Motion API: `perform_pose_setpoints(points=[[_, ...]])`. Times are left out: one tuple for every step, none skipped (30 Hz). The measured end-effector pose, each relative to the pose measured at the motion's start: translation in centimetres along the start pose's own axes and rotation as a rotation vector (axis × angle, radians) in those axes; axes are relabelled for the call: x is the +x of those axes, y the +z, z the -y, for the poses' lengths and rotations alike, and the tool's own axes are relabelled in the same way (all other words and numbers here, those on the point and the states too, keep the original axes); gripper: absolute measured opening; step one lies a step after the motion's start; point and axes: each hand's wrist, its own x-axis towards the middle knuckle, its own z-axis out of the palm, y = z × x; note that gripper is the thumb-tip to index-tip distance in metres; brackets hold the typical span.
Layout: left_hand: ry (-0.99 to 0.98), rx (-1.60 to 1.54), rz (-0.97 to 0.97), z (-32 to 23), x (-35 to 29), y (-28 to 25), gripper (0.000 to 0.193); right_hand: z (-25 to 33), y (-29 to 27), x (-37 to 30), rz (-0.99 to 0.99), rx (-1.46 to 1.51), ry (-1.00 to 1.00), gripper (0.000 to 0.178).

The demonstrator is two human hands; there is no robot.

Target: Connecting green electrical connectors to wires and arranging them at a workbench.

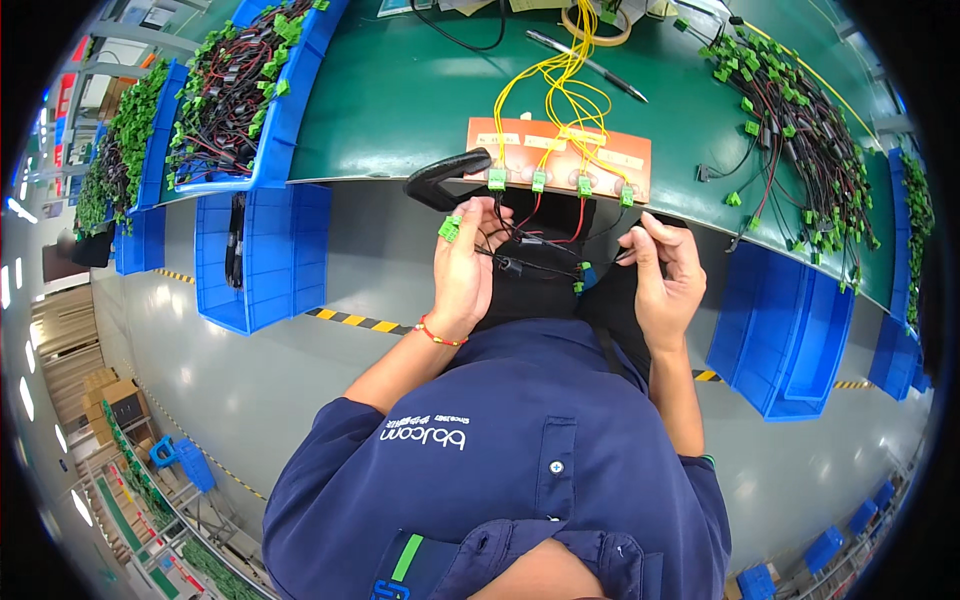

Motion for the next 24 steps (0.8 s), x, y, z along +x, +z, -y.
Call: perform_pose_setpoints(points=[[0.008, -0.002, 0.001, -0.1, 0.0, 0.1, 0.025, 0.0, -0.3, 0.1, -0.014, 0.0, -0.008, 0.015], [-0.021, 0.021, 0.065, -0.3, -0.1, 0.1, 0.028, -0.1, -0.6, 0.2, -0.022, 0.005, 0.022, 0.013], [-0.051, 0.045, 0.13, -0.5, -0.2, 0.4, 0.03, -0.4, -1.0, 0.2, -0.02, 0.007, 0.018, 0.013], [-0.048, 0.087, 0.148, -0.7, -0.5, 1.0, 0.036, -0.7, -1.3, 0.1, -0.011, -0.02, 0.03, 0.012], [-0.046, 0.086, 0.15, -0.8, -0.7, 1.2, 0.036, -0.9, -1.5, 0.0, -0.002, -0.047, 0.043, 0.012], [-0.026, 0.14, 0.203, -0.9, -0.8, 1.4, 0.038, -0.4, -1.6, 0.1, 0.044, -0.128, 0.101, 0.012], [-0.007, 0.195, 0.257, -0.9, -0.9, 1.5, 0.04, -0.1, -1.5, 0.0, 0.082, -0.152, 0.157, 0.012], [-0.007, 0.236, 0.243, -0.7, -0.9, 1.5, 0.042, -0.5, -1.6, 0.0, 0.143, -0.258, 0.092, 0.012], [-0.012, 0.235, 0.247, -0.8, -0.8, 1.4, 0.042, -0.7, -1.7, 0.0, 0.2, -0.368, 0.03, 0.013], [-0.056, 0.229, 0.278, -1.0, -0.5, 1.2, 0.041, -0.5, -1.5, -0.3, 0.217, -0.337, 0.065, 0.014], [-0.099, 0.224, 0.309, -1.1, -0.3, 1.2, 0.04, -0.5, -1.2, -0.6, 0.249, -0.281, 0.144, 0.018], [-0.119, 0.225, 0.283, -1.3, -0.4, 1.8, 0.039, -0.5, -0.5, -0.9, 0.26, -0.134, 0.241, 0.022], [-0.128, 0.226, 0.29, -1.2, -0.3, 1.8, 0.039, -0.6, 0.3, -1.1, 0.267, 0.014, 0.335, 0.026], [-0.168, 0.186, 0.314, -1.4, -0.1, 1.7, 0.037, -1.0, 1.0, -1.0, 0.319, 0.134, 0.374, 0.03], [-0.208, 0.145, 0.336, -1.4, 0.0, 1.6, 0.036, -1.3, 1.7, -0.8, 0.372, 0.253, 0.411, 0.034], [-0.193, 0.154, 0.31, -1.2, -0.1, 2.0, 0.031, -0.9, 2.4, -0.3, 0.407, 0.311, 0.453, 0.035], [-0.206, 0.155, 0.323, -1.1, -0.1, 2.1, 0.031, -0.8, 3.2, 0.0, 0.385, 0.463, 0.506, 0.033], [-0.192, 0.137, 0.343, -1.1, -0.1, 1.8, 0.029, -0.7, 3.6, 0.4, 0.372, 0.555, 0.587, 0.032], [-0.18, 0.118, 0.362, -1.2, -0.1, 1.8, 0.028, -0.5, 3.8, 0.8, 0.358, 0.647, 0.666, 0.032], [-0.18, 0.117, 0.346, -1.4, -0.2, 2.0, 0.025, 0.0, 4.0, 1.0, 0.362, 0.71, 0.716, 0.032], [-0.174, 0.099, 0.358, -1.5, -0.2, 2.0, 0.025, 0.1, 3.9, 1.2, 0.385, 0.788, 0.723, 0.031], [-0.189, 0.086, 0.351, -1.6, -0.3, 2.1, 0.025, -0.2, 3.5, 0.9, 0.385, 0.834, 0.731, 0.03], [-0.204, 0.073, 0.343, -1.7, -0.4, 2.2, 0.025, -0.6, 3.1, 0.7, 0.385, 0.88, 0.738, 0.03], [-0.22, 0.052, 0.329, -1.8, -0.4, 2.2, 0.025, -0.2, 3.0, 0.5, 0.356, 0.873, 0.744, 0.031]])
